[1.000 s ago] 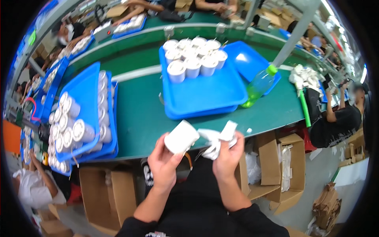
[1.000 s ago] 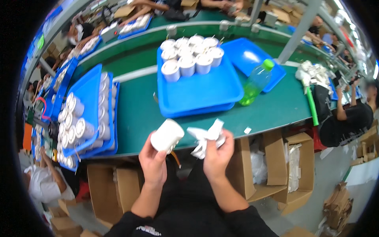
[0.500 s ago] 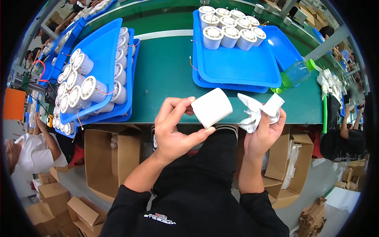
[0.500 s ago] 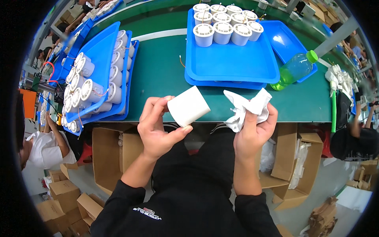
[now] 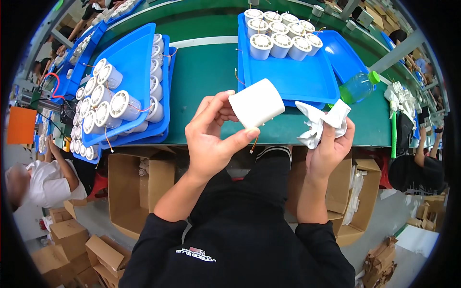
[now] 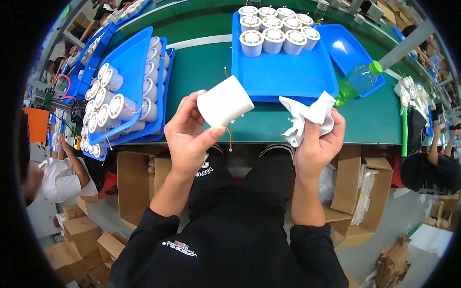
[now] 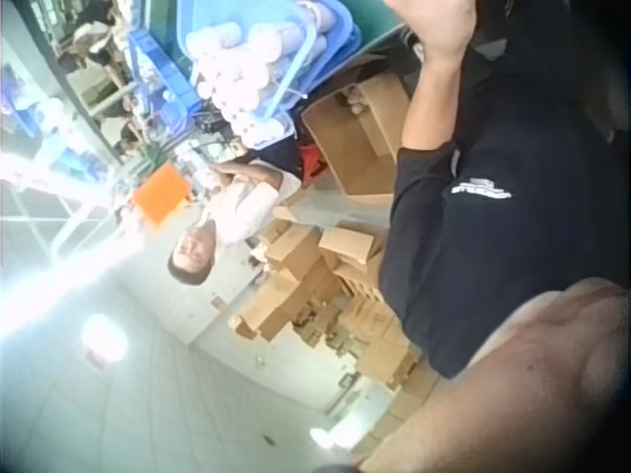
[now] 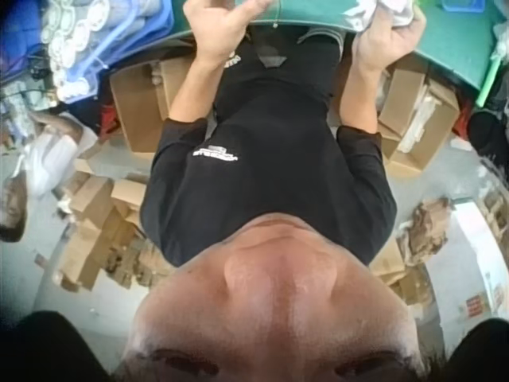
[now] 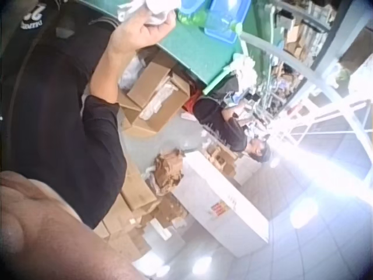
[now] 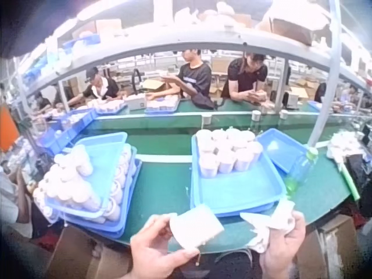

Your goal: Cleaning cylindrical electronic components using a cloth and solvent at an assembly line.

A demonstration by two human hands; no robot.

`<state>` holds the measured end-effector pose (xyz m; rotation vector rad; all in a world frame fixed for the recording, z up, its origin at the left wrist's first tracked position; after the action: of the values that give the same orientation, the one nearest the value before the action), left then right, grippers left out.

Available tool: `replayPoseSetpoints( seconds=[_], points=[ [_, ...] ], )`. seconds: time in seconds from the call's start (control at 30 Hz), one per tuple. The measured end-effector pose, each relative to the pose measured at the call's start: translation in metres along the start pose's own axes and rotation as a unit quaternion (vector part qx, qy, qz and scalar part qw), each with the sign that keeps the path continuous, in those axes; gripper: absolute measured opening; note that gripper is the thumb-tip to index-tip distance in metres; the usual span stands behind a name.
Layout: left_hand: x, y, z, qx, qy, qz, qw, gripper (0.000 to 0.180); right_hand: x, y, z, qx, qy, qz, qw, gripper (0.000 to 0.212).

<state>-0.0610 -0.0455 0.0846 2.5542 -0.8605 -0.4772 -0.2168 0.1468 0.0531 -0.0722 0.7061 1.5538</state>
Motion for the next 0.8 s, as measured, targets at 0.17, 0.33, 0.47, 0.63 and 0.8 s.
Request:
replayPoseSetpoints(
  seconds=[0.17,0.33,0.47,0.63,0.8],
  points=[
    [-0.005,0.010,-0.006,0.159,-0.182,-0.021,0.970,0.057,-0.006,0.003,0.003,-0.013,0.004,0.007,1.000,0.027],
    [-0.008,0.017,-0.006,0.194,-0.211,-0.040,0.957,0.054,-0.011,0.006,0.004,-0.019,0.005,0.010,1.000,0.026],
    [-0.008,0.020,-0.006,0.205,-0.226,-0.033,0.952,0.054,-0.018,0.008,0.004,-0.021,0.001,0.021,1.000,0.025],
    [-0.008,0.021,-0.002,0.242,-0.217,-0.014,0.946,0.056,-0.022,0.010,0.002,-0.027,-0.005,0.021,0.999,0.023],
    [-0.011,0.020,0.007,0.346,-0.326,-0.030,0.879,0.046,-0.021,0.009,-0.006,-0.035,-0.001,0.028,0.999,0.023]
  ],
)
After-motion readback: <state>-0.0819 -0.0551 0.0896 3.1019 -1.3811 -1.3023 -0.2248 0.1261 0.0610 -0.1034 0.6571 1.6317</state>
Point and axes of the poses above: each hand's wrist, its own y-axis towards the middle knuckle, its own x-axis out of the back of the hand, z = x × y, the point moved 5 cm from there along y, towards the middle knuckle, and after that the axes turned 11 degrees about -z, right-handed, at the moved point
